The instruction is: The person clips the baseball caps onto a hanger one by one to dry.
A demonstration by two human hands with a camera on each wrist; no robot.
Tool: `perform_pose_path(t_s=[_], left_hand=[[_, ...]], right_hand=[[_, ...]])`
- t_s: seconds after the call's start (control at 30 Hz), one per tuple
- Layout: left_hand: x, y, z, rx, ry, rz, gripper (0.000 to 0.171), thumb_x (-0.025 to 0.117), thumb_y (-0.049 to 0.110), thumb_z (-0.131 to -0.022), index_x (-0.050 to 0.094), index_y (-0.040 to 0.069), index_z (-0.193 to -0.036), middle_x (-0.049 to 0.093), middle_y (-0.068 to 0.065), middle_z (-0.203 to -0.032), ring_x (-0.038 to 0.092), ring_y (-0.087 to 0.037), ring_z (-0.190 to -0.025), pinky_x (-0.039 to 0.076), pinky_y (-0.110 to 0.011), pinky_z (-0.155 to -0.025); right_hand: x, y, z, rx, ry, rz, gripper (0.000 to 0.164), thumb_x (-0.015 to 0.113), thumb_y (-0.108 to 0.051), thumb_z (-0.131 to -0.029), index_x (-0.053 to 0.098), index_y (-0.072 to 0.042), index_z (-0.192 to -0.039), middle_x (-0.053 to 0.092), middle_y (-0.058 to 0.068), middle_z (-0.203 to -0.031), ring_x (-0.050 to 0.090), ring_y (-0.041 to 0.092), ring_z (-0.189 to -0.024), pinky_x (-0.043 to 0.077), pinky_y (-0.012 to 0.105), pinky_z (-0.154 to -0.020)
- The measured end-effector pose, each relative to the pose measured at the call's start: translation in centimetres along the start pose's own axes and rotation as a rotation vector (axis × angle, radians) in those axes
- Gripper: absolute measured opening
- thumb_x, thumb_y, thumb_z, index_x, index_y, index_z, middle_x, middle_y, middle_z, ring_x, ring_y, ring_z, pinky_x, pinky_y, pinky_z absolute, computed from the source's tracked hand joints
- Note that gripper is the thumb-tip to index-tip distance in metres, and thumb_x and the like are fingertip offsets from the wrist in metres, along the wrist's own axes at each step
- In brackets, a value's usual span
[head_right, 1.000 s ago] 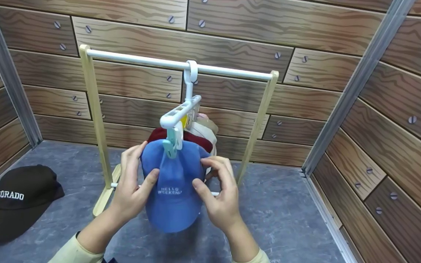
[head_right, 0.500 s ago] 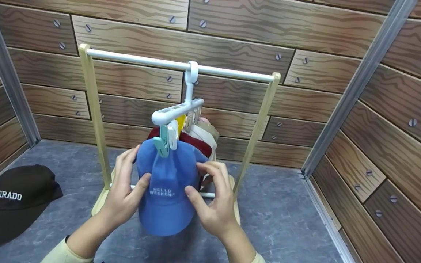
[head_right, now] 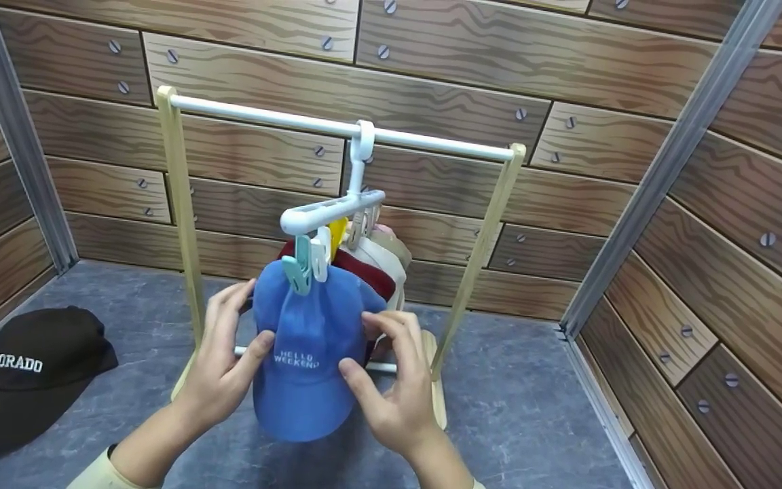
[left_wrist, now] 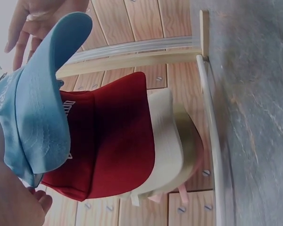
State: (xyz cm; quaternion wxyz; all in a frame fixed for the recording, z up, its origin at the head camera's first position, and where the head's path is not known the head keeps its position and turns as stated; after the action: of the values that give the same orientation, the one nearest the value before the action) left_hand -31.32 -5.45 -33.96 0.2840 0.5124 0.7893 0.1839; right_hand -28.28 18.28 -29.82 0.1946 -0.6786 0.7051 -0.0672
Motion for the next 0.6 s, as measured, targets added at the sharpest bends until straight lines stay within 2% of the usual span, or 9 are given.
perform_pose_path(t_s=[0.23,0.6], left_hand=[[-0.5,-0.6,0.4,-0.026,-0.033,-0.027,0.069,0.068,0.028,-0.111,0.039,0.0,-0.168,0.039,-0.019,-0.161,0.047,-0.033,-0.149,0.042,-0.063,-0.119],[-1.5,-1.2,1.0,-0.012,-0.039,-0.055,0.067,0.068,0.025,-0.111,0.041,-0.001,-0.166,0.043,-0.019,-0.156,0.052,-0.032,-0.143,0.047,-0.061,-0.114]], right_hand=[[0.8,-0.4,0.3,0.008,-0.022,0.019,0.061,0.07,0.024,-0.08,0.061,0.015,-0.14,0.057,0.027,-0.12,0.061,0.028,-0.106,0.052,0.034,-0.077],[2.5,-0.8,0.9,0.02,-0.078,-0.008,0.063,0.072,0.022,-0.081,0.061,0.012,-0.142,0.059,0.026,-0.123,0.062,0.031,-0.11,0.056,0.033,-0.08]])
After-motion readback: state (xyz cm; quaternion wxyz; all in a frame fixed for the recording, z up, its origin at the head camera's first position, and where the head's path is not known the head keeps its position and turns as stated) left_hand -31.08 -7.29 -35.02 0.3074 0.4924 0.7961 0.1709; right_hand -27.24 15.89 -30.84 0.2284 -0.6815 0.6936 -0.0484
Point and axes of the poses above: each hand's wrist, its own z-axis away from the middle knuckle, its own x-axis out of the palm, y = z × x, the point moved 10 cm from there along -z, towards the middle knuckle
